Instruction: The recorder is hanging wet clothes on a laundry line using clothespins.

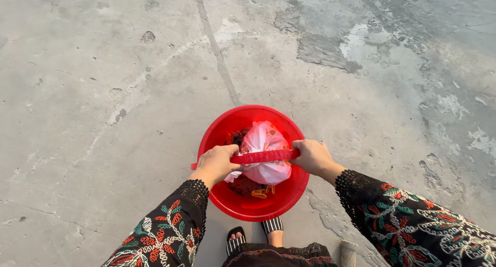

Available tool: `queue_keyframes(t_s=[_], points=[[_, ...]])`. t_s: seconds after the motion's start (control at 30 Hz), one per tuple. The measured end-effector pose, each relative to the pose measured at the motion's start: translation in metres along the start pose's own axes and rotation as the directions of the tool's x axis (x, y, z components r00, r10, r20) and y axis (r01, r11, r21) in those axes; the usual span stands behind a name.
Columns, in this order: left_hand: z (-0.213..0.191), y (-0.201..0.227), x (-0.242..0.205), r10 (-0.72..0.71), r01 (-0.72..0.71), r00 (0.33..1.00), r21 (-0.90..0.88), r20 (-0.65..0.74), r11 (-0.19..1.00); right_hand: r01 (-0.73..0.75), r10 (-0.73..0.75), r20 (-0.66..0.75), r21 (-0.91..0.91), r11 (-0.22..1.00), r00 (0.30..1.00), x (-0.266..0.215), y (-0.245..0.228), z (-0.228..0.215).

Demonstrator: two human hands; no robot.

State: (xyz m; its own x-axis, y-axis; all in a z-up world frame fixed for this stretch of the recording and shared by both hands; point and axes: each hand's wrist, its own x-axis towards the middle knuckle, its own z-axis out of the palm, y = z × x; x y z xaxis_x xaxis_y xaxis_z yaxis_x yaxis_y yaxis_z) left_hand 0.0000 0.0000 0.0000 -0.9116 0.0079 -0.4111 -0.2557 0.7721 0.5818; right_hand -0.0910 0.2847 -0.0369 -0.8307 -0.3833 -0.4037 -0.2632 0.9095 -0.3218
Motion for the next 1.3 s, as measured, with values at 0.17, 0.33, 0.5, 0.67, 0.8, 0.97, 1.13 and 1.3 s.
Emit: queue_keyframes(t_s=[0.17, 0.33, 0.5, 0.67, 0.8, 0.97, 1.13, 1.3], points=[[0.049, -0.044, 0.047, -0.069, 0.067, 0.997, 0.075, 0.025, 0.995, -0.048, 0.059, 0.129, -0.083, 0.995, 0.99, 0.056, -0.007, 0.03], [0.091, -0.087, 0.089, -0.059, 0.06, 0.998, 0.128, -0.007, 0.99, 0.049, -0.046, 0.039, -0.1, 0.994, 0.998, 0.105, 0.012, 0.079], [0.079, -0.105, 0.13, 0.134, 0.065, 0.836, 0.338, -0.532, 0.939, 0.0, 0.003, -0.142, 0.022, 1.0, 0.99, 0.143, 0.006, 0.068], [0.09, -0.133, 0.13, -0.005, 0.247, 0.786, 0.306, -0.618, 0.92, 0.224, -0.174, -0.419, 0.073, 0.972, 0.891, 0.159, 0.025, 0.098], [0.129, -0.147, 0.125, -0.026, 0.144, 0.922, 0.281, -0.386, 0.949, 0.147, -0.132, -0.314, 0.025, 0.989, 0.94, 0.145, 0.031, 0.136], [0.186, -0.161, 0.139, -0.146, 0.185, 0.965, 0.175, -0.216, 0.967, 0.061, -0.071, -0.181, -0.056, 0.997, 0.981, 0.122, 0.04, 0.186], [0.231, -0.172, 0.167, -0.321, 0.324, 0.937, -0.004, -0.14, 0.946, 0.046, -0.053, -0.145, -0.049, 0.998, 0.988, 0.106, 0.049, 0.22], [0.283, -0.202, 0.211, -0.486, 0.396, 0.851, -0.368, -0.197, 0.841, 0.052, -0.043, -0.104, 0.081, 0.995, 0.994, 0.087, 0.046, 0.237]])
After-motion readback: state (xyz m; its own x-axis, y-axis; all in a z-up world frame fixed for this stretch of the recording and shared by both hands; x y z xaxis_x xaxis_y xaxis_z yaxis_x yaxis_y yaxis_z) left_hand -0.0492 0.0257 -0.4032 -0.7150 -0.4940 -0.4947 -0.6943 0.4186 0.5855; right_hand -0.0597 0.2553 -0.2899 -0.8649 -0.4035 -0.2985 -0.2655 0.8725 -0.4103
